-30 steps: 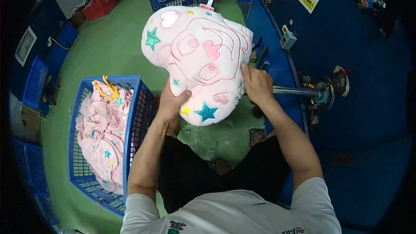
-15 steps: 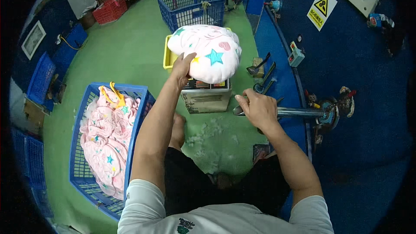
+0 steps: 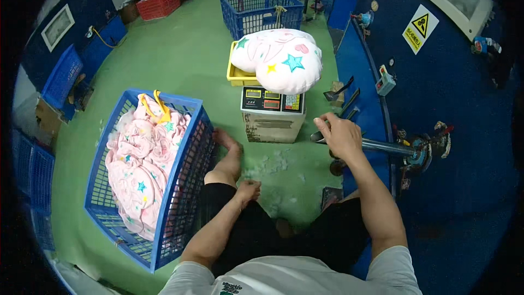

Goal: Filling plush toy shells with cotton, weighing them on a digital scale, and inspecting the final product.

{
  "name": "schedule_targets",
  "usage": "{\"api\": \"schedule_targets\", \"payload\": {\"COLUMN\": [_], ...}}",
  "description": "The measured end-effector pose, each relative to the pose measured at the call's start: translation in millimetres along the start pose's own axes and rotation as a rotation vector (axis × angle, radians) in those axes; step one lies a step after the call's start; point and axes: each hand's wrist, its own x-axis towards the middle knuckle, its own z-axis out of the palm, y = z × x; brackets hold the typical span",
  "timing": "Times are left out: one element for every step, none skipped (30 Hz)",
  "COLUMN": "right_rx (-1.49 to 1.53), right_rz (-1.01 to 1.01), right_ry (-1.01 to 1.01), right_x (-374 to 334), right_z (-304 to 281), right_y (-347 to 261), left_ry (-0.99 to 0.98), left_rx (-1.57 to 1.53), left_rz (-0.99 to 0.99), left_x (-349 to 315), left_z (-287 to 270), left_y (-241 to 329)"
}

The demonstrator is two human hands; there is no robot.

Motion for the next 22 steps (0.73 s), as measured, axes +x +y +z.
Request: {"api": "schedule_targets", "payload": {"right_rx": [0.038,0.069,0.062,0.19,0.317,0.444,0.572,0.699,0.827,0.823,0.82,0.817,0.81,0.804,0.801,0.796,0.793,0.791,0.882,0.975,1.062,1.142], "right_rz": [-0.003,0.003,-0.01,0.019,0.057,0.096,0.136,0.169,0.202,0.201,0.252,0.301,0.321,0.342,0.341,0.296,0.25,0.248,0.4,0.548,0.698,0.849], "right_ry": [-0.019,-0.037,-0.053,-0.067,-0.073,-0.08,-0.086,-0.074,-0.061,-0.073,-0.026,0.021,0.049,0.079,0.082,0.15,0.213,0.215,0.126,0.024,-0.079,-0.183], "right_x": [1.2,0.6,3.7,7.4,12.0,16.9,22.2,29.5,40.4,52.1,66.6,81.9,98.5,115.2,132.4,149.2,163.5,173.4,179.8,182.7,184.8,181.0], "right_z": [-0.1,-1.9,0.9,4.4,7.2,9.5,11.0,11.2,11.1,10.7,8.2,6.1,2.6,1.0,3.9,7.9,10.2,4.5,-7.5,-22.8,-40.2,-65.0], "right_y": [-1.9,1.5,4.7,10.2,15.8,20.6,23.2,24.3,23.8,22.4,20.7,19.2,22.2,26.6,31.2,35.9,37.5,31.3,16.9,-11.6,-40.2,-78.3], "left_ry": [-0.023,-0.059,-0.05,-0.053,-0.064,-0.074,-0.084,-0.083,-0.061,-0.038,-0.017,0.006,0.001,-0.005,-0.009,-0.015,-0.017,-0.018,-0.015,-0.002,0.008,0.016], "left_rx": [0.03,0.059,0.041,0.117,0.199,0.283,0.366,0.358,0.375,0.392,0.41,0.429,0.425,0.409,0.392,0.375,0.359,0.358,0.336,0.313,0.29,0.266], "left_rz": [-0.05,-0.099,-0.106,-0.102,-0.094,-0.086,-0.077,-0.082,-0.065,-0.05,-0.033,-0.015,-0.011,-0.01,-0.01,-0.008,-0.01,-0.007,-0.017,-0.032,-0.046,-0.058], "left_x": [1.1,1.2,-0.8,0.6,4.7,8.8,12.3,14.6,16.5,17.0,18.8,19.3,23.3,27.5,30.7,33.7,35.3,36.1,36.6,34.8,33.2,31.4], "left_z": [1.2,2.1,5.7,8.7,9.6,9.7,8.3,7.0,5.2,4.2,3.7,2.9,3.3,3.6,4.0,4.7,4.7,4.6,5.1,2.3,0.1,-1.9], "left_y": [-13.7,-28.0,-28.3,-26.7,-17.4,-8.2,-3.3,-3.3,-3.2,-4.7,-5.4,-6.2,-5.8,-7.2,-9.8,-11.9,-14.1,-14.1,-13.3,-13.6,-13.6,-14.0]}}
